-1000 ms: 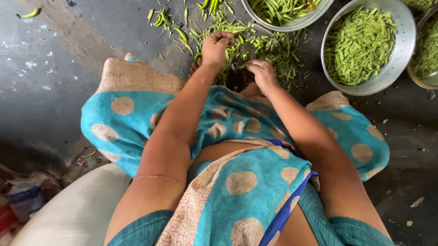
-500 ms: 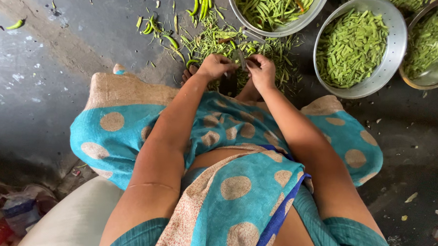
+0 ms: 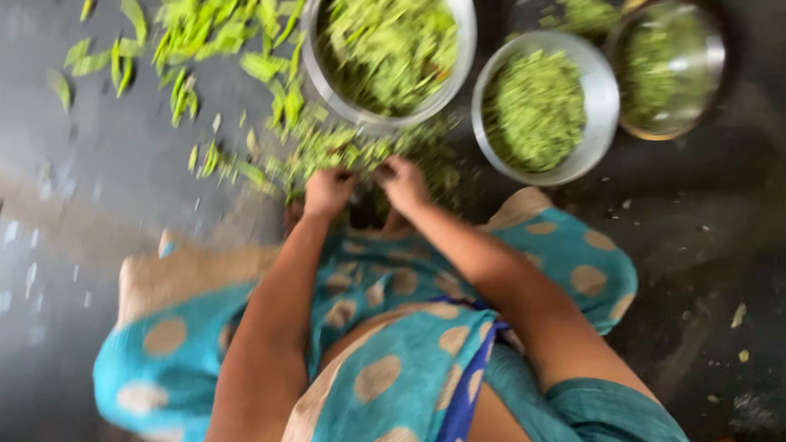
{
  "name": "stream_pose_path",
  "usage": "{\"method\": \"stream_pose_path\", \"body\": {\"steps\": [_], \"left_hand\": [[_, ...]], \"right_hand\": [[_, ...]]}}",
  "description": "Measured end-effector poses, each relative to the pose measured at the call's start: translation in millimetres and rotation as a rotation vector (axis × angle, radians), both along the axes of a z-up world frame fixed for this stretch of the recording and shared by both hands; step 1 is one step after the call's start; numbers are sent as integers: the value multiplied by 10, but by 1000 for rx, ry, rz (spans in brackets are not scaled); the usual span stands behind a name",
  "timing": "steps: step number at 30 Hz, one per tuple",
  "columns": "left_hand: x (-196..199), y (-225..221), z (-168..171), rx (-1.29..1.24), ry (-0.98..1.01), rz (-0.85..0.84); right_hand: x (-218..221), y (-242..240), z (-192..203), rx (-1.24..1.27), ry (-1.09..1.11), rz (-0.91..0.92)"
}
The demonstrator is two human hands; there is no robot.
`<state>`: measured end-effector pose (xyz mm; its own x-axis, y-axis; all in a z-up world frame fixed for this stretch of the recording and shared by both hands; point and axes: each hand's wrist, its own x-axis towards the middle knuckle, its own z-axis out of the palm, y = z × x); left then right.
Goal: The person sits on the floor and uses a fixed blade to chop green chilies into small pieces. The chopped pieces are collected in metal bowls while the stems and trimmings are discarded on the floor.
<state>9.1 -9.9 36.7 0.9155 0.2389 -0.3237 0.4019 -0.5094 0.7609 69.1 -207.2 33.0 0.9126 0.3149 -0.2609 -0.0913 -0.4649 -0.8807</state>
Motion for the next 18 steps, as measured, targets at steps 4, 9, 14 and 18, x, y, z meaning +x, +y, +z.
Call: {"method": "stream_pose_path", "body": {"steps": [4,9,14,18], "left_hand": [[14,27,-131,-46,-88,10],[-57,2,-287,-125,-54,135],[6,-34,-429,-110,-109,160],[2,-19,-522,-56,-44,325]], "right_hand": [[32,67,-82,-11,73,7],[7,52,-332,143,65,75],[134,119,-477,245,113,90],[193,206,-417,-49,92,99]]}}
